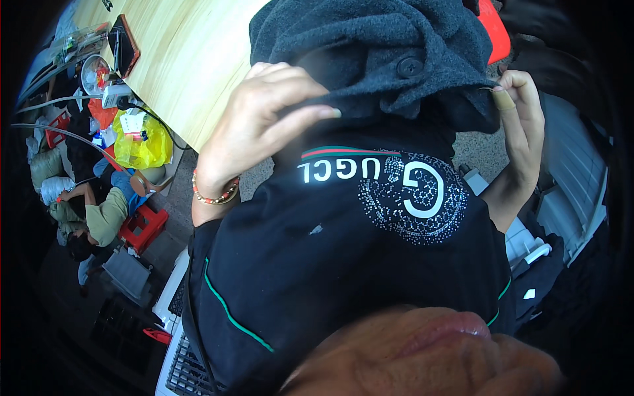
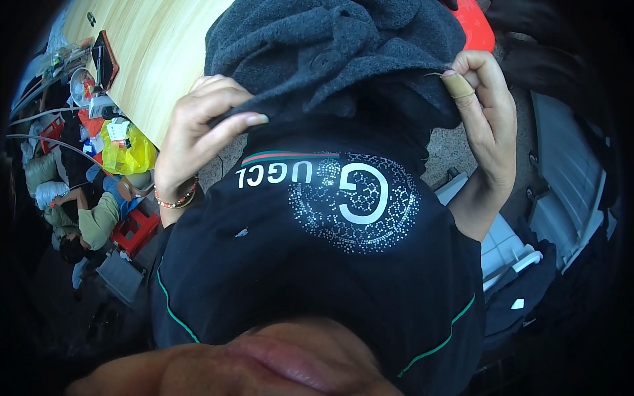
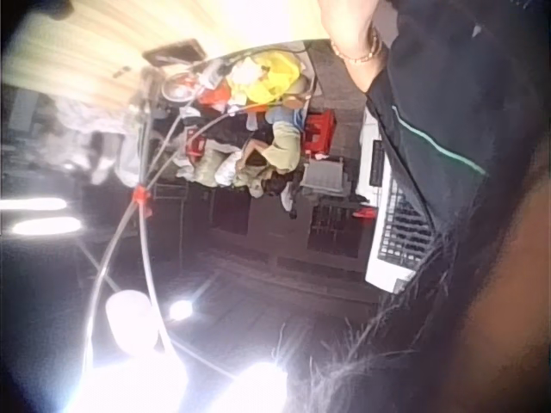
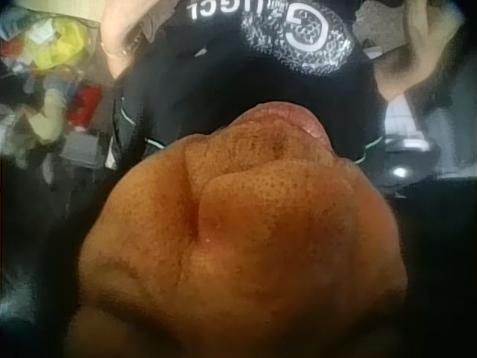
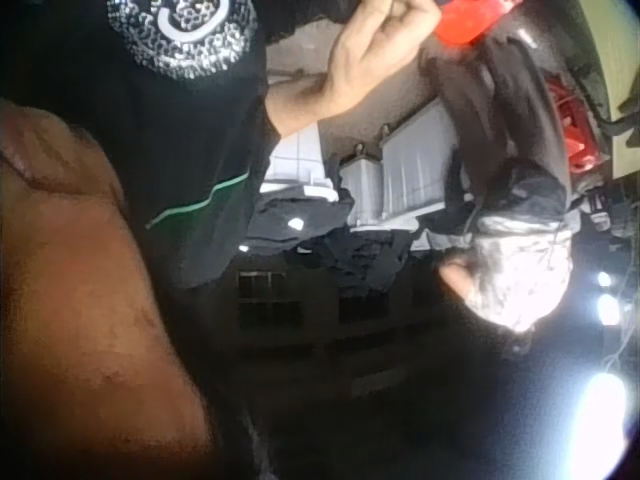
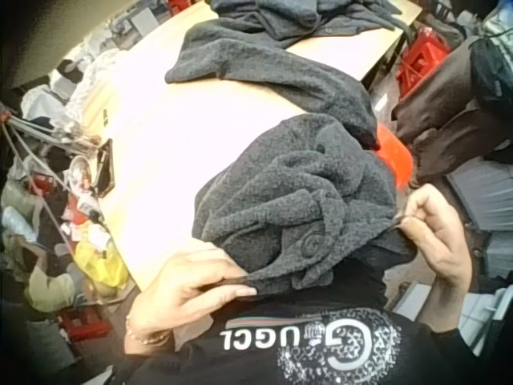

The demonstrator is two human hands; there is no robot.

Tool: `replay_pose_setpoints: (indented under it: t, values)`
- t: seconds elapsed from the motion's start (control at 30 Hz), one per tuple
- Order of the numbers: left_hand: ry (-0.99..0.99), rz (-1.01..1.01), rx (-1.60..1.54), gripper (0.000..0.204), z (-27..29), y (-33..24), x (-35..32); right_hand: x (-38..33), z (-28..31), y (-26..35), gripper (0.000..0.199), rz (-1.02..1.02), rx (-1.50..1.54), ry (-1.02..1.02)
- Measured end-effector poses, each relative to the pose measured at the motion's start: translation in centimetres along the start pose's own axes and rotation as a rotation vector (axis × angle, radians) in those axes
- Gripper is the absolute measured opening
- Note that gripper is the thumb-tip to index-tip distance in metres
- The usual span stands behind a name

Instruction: The recorder is sewing buttons onto a grey garment using a needle and thread.

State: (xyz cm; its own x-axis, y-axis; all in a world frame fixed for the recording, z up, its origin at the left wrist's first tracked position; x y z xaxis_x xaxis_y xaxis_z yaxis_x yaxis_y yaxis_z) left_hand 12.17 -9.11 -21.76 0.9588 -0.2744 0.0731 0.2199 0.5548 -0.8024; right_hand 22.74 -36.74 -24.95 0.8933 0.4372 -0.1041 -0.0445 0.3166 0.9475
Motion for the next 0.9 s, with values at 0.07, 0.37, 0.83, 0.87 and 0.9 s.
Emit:
replay_pose_setpoints:
  t: [0.07, 0.37, 0.83, 0.87, 0.9]
  values:
    - [-0.045, 0.091, -0.16, 0.011, 0.9, 0.5, -0.5, -1.0, 0.1, 0.2, 0.012, -0.041, 0.04, 0.061]
    - [0.011, 0.288, -0.27, 0.009, 0.5, 3.2, -2.6, -1.9, -2.7, 2.3, 0.03, 0.108, -0.129, 0.283]
    - [-0.151, 0.52, -0.753, 0.012, 0.4, 4.1, -4.4, -1.8, -2.8, 1.3, 0.024, -0.019, -0.103, 0.194]
    - [-0.162, 0.512, -0.792, 0.012, 0.1, 3.9, -3.7, -1.8, -2.3, 1.5, 0.024, -0.019, -0.107, 0.19]
    - [-0.201, 0.441, -0.875, 0.013, 0.0, 2.7, -2.7, -1.7, -1.9, 2.8, 0.025, 0.114, -0.153, 0.179]
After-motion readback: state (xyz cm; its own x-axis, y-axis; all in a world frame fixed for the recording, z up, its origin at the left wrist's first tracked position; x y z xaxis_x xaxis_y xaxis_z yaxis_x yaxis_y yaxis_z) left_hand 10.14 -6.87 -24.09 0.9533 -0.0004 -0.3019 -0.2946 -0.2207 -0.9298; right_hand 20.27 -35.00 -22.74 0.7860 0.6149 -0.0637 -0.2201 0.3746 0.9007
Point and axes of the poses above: each hand's wrist, its own x-axis towards the middle knuckle, its own z-axis out of the back of the hand, y = z × x, the point moved 9 cm from there along x, towards the middle knuckle, and after that the axes turned 5 degrees about -y, right-handed, at the moved point
